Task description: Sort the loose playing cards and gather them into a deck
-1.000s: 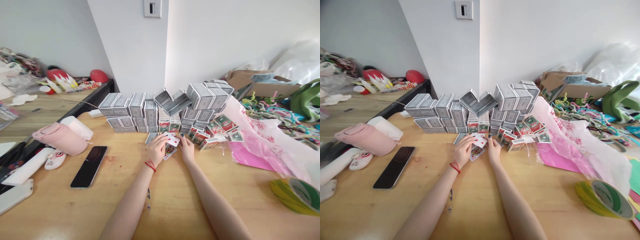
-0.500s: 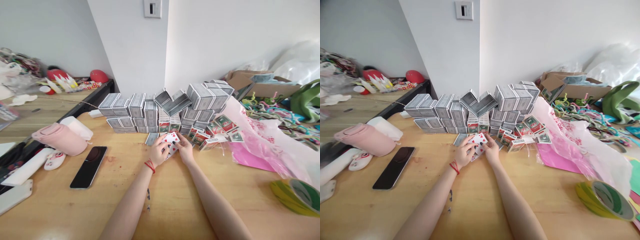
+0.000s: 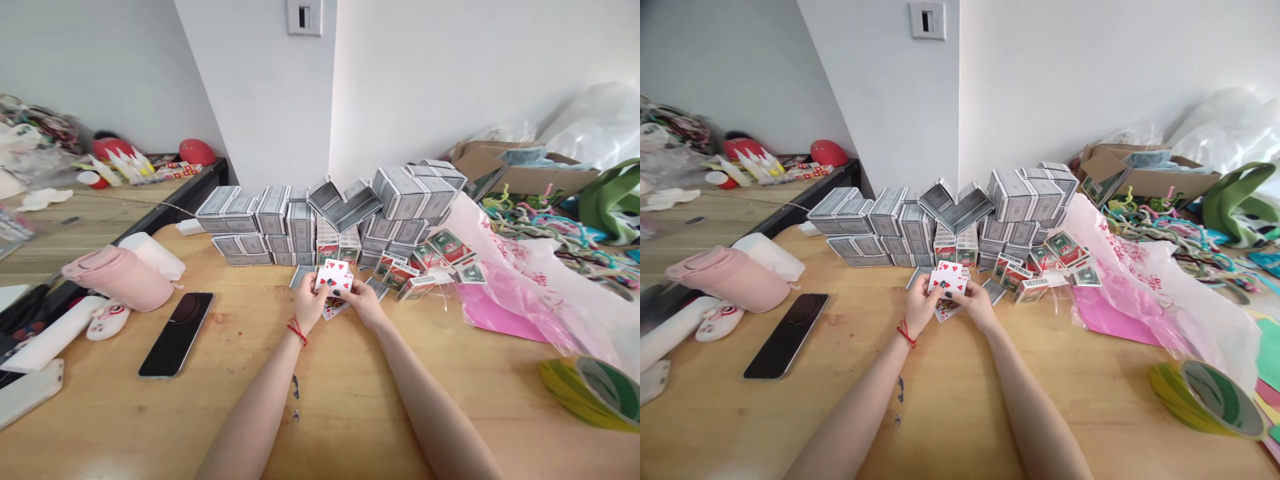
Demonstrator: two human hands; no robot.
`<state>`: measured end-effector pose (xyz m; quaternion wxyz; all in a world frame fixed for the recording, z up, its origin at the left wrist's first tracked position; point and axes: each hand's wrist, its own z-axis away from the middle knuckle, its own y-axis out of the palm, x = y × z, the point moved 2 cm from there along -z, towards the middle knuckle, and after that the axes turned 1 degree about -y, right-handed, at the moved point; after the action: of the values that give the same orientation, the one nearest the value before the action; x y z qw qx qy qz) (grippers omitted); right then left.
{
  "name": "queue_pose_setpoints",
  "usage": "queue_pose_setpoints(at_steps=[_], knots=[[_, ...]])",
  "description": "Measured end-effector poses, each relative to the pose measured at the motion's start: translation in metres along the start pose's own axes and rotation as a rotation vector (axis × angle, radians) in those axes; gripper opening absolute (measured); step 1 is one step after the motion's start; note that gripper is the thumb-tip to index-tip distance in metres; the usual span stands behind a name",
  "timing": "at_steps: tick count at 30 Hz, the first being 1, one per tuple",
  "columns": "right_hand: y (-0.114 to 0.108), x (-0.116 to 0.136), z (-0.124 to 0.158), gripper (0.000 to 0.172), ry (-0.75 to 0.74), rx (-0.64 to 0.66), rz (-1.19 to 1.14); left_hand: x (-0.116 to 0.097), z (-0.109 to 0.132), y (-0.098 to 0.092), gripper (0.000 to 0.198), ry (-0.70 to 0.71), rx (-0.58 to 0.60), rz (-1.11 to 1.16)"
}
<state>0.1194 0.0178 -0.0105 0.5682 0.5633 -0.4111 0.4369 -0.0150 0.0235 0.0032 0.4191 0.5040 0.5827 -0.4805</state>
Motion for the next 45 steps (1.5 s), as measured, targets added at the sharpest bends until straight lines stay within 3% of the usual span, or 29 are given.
queue_pose_setpoints(at_steps=[4,10,14,22,30,35,45], knots=[[-0.003,-0.002,-0.002,0.029,0.040,-0.041,-0.074,0.001,0.000,0.001,0.018,-0.014,0.033,-0.021],[-0.009,0.000,-0.007,0.032,0.021,-0.089,-0.252,0.002,0.004,0.006,0.022,-0.029,0.208,-0.049],[-0.008,-0.005,-0.007,0.029,0.027,-0.150,-0.214,0.004,0.000,0.003,0.029,-0.007,0.131,0.140],[-0.007,-0.011,-0.007,0.029,0.059,-0.100,-0.076,0.016,-0.008,-0.002,0.017,-0.120,0.015,0.137],[-0.008,-0.012,-0.006,0.026,0.036,-0.125,-0.040,0.013,-0.008,-0.002,0.023,-0.160,0.098,0.193],[-0.005,-0.010,-0.006,0.029,0.033,-0.099,-0.037,0.007,-0.009,-0.010,0.020,-0.115,0.015,-0.021],[-0.003,-0.010,-0.005,0.034,0.026,-0.092,-0.007,0.013,-0.012,-0.014,0.026,-0.051,0.066,-0.214]])
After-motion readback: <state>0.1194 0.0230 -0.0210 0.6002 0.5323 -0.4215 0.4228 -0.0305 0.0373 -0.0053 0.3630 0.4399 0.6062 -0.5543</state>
